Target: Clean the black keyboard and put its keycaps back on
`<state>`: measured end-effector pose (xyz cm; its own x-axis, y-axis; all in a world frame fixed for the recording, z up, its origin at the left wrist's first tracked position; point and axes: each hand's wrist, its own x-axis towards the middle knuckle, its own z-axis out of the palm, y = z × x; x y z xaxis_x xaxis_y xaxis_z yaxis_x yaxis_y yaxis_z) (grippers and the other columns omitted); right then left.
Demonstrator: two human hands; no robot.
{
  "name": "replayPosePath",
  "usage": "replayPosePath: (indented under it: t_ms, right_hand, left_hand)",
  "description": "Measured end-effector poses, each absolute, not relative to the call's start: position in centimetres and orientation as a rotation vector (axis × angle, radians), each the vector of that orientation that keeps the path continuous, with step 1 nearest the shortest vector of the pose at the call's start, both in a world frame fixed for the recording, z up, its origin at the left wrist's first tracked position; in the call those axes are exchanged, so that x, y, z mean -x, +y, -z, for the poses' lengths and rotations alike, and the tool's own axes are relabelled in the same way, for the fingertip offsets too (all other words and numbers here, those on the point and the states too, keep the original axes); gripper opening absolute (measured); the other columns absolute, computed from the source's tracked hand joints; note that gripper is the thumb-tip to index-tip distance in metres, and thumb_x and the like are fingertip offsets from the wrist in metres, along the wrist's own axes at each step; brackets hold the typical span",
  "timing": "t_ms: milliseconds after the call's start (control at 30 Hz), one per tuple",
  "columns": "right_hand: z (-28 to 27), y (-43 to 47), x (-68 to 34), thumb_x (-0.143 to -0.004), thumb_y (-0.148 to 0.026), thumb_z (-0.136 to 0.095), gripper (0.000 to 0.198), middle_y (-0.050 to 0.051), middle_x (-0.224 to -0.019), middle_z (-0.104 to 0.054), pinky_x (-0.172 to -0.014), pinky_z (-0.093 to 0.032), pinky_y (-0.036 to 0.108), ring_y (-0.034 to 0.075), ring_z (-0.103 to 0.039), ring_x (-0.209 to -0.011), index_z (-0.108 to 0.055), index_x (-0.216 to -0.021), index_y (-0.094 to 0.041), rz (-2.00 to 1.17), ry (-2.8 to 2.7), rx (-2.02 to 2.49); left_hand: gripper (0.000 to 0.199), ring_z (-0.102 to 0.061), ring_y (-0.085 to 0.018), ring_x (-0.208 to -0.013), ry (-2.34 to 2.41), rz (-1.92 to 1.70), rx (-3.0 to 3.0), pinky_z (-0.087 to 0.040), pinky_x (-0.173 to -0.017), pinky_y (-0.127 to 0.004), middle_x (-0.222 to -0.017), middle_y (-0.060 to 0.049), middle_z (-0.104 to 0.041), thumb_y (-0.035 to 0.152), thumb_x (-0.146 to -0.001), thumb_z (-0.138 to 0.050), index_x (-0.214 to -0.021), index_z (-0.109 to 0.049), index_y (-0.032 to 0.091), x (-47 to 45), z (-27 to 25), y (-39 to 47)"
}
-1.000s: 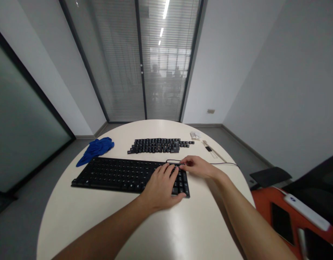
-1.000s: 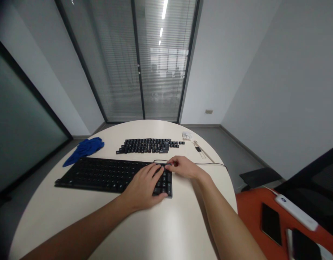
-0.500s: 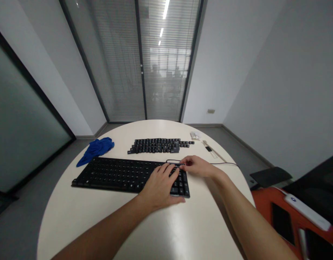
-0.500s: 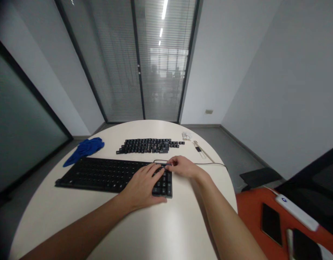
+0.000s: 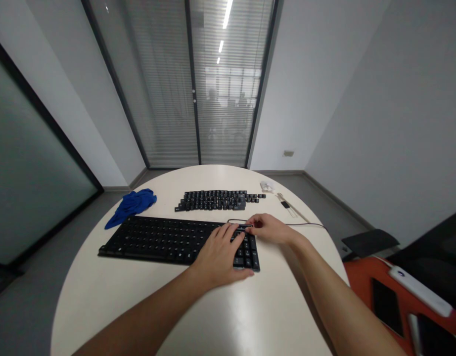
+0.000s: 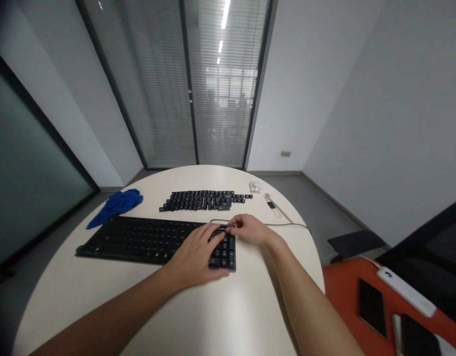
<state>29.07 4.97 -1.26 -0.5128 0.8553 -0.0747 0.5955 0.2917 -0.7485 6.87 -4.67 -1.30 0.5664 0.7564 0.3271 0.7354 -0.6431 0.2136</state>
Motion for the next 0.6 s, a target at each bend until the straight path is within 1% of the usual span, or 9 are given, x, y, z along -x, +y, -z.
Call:
replayPosePath:
  t_ms: [100,200,233,300,367,433,600]
  right_hand:
    - [0.9,5.0,-29.2,-0.088,-0.045,-0.060,0.033,0.004,-0.080,-0.073,-0.068,-0.046,0.027,0.017,-0.063,-0.073,-0.076,-0.090,-0.016,-0.895,-2.218,1.356]
    - [0.8,5.5,-29.7,-0.091,-0.045,-0.055,0.035,0.004,-0.075,-0.073,-0.064,-0.043,0.027,0.018,-0.062,-0.068,-0.074,-0.081,-0.017,-0.546,-2.090,1.593]
    - [0.8,5.7,-30.0,-0.092,-0.044,-0.053,0.035,0.005,-0.076,-0.073,-0.064,-0.042,0.028,0.018,-0.062,-0.069,-0.073,-0.082,-0.017,-0.449,-2.032,1.662]
    - [1.0,6.4,-30.7,-0.094,-0.042,-0.049,0.034,0.008,-0.086,-0.074,-0.067,-0.041,0.029,0.020,-0.063,-0.074,-0.072,-0.092,-0.017,-0.311,-1.924,1.764]
    - [1.5,7.1,-31.4,-0.094,-0.037,-0.049,0.032,0.010,-0.098,-0.073,-0.071,-0.042,0.030,0.021,-0.064,-0.081,-0.068,-0.111,-0.017,-0.220,-1.852,1.837]
    - [2.1,7.7,-31.9,-0.092,-0.033,-0.054,0.039,0.010,-0.101,-0.073,-0.073,-0.043,0.029,0.021,-0.065,-0.083,-0.061,-0.126,-0.016,-0.193,-1.850,1.879]
    - [2.9,8.9,-32.1,-0.087,-0.033,-0.061,0.055,0.011,-0.105,-0.072,-0.077,-0.045,0.031,0.024,-0.066,-0.088,-0.053,-0.139,-0.017,-0.159,-1.902,1.959]
  left_hand:
    - [0.086,-0.038,-0.039,-0.140,1.315,-0.610,-2.729,-0.032,-0.116,-0.055,-0.150,-0.019,-0.044,0.068,-0.074,-0.070,-0.139,-0.048,0.015,-6.9,1.5,-4.7]
    - [0.091,-0.037,-0.038,-0.141,1.319,-0.615,-2.715,-0.031,-0.117,-0.054,-0.151,-0.019,-0.043,0.067,-0.074,-0.070,-0.143,-0.044,0.013,-6.8,1.7,-4.7]
    - [0.092,-0.036,-0.038,-0.142,1.317,-0.617,-2.713,-0.030,-0.117,-0.054,-0.152,-0.019,-0.043,0.067,-0.075,-0.069,-0.144,-0.042,0.012,-6.8,1.7,-4.7]
    - [0.094,-0.035,-0.038,-0.142,1.313,-0.617,-2.710,-0.030,-0.118,-0.053,-0.153,-0.019,-0.042,0.067,-0.075,-0.069,-0.146,-0.039,0.012,-6.7,1.7,-4.7]
    - [0.094,-0.035,-0.038,-0.143,1.310,-0.620,-2.707,-0.029,-0.118,-0.053,-0.153,-0.019,-0.042,0.067,-0.075,-0.069,-0.146,-0.038,0.013,-6.5,1.7,-4.7]
    - [0.094,-0.036,-0.037,-0.142,1.309,-0.632,-2.701,-0.030,-0.118,-0.053,-0.153,-0.019,-0.042,0.067,-0.075,-0.069,-0.147,-0.038,0.014,-6.4,1.7,-4.7]
    - [0.096,-0.037,-0.037,-0.141,1.303,-0.650,-2.701,-0.031,-0.117,-0.052,-0.152,-0.019,-0.043,0.066,-0.074,-0.070,-0.147,-0.038,0.013,-6.3,1.5,-4.8]
